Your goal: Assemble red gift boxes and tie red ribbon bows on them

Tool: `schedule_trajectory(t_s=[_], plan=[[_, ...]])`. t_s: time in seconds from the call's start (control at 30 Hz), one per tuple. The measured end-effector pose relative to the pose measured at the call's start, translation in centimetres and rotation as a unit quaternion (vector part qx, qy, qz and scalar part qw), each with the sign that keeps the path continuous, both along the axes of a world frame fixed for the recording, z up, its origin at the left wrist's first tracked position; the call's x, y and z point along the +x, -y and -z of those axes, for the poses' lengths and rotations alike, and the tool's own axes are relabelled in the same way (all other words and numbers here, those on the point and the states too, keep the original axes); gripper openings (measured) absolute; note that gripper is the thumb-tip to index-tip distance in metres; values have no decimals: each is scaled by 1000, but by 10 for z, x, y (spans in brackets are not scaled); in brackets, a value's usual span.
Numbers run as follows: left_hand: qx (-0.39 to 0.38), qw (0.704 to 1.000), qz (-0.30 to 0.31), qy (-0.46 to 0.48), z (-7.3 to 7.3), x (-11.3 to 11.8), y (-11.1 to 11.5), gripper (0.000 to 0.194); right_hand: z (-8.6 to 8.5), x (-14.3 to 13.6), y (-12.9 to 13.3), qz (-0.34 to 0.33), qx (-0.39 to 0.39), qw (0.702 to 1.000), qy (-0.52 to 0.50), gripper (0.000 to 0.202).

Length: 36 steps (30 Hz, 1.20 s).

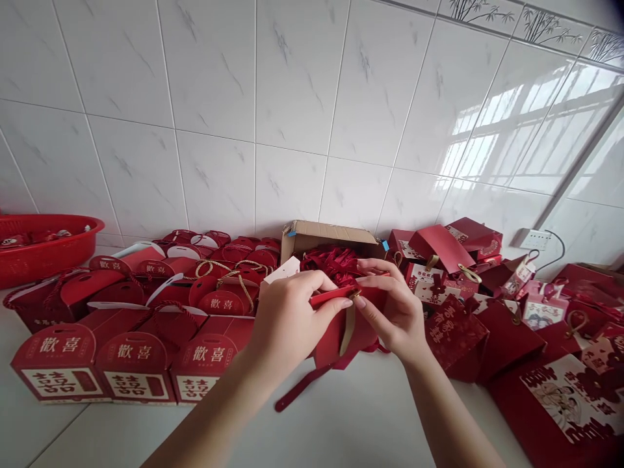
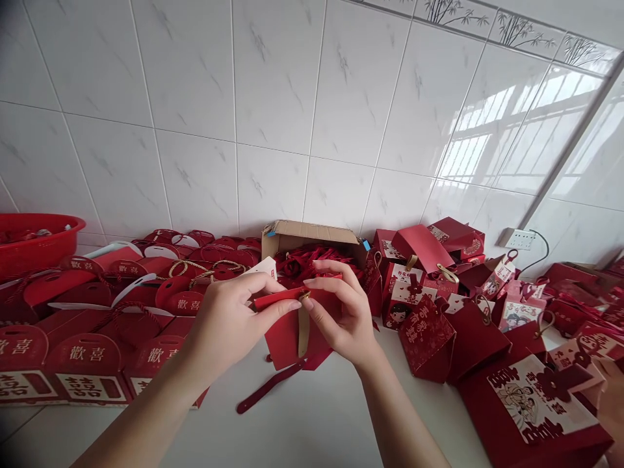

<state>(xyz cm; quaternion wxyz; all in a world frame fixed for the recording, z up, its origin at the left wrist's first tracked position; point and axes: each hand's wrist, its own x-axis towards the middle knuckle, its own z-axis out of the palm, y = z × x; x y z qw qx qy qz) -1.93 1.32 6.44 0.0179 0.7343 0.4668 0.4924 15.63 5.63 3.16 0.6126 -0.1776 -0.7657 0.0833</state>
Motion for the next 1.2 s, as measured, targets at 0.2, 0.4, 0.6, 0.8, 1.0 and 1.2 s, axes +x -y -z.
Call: schedule_trajectory(t_s=[0.2,0.4,0.6,0.8,1.0,1.2], plan=[[7,1000,4,5,1,-1,1,15,-2,2,5,15,41,999,2,17],[32,999,-1,-4,0,-2,0,13,-2,2,5,21,33,999,11,15],[34,999,5,-4,-2,-2,3,13,-3,2,8,45,39,998,13,10],[47,999,9,-9,1,-2,1,10,-4,1,10,56,47,997,6,11],[68,997,18,-25,3,-1,0,10,-6,2,11,53,51,997,18,14],[54,997,39,-30,3,-2,2,9,-12,16,12,59,87,991,85,21]])
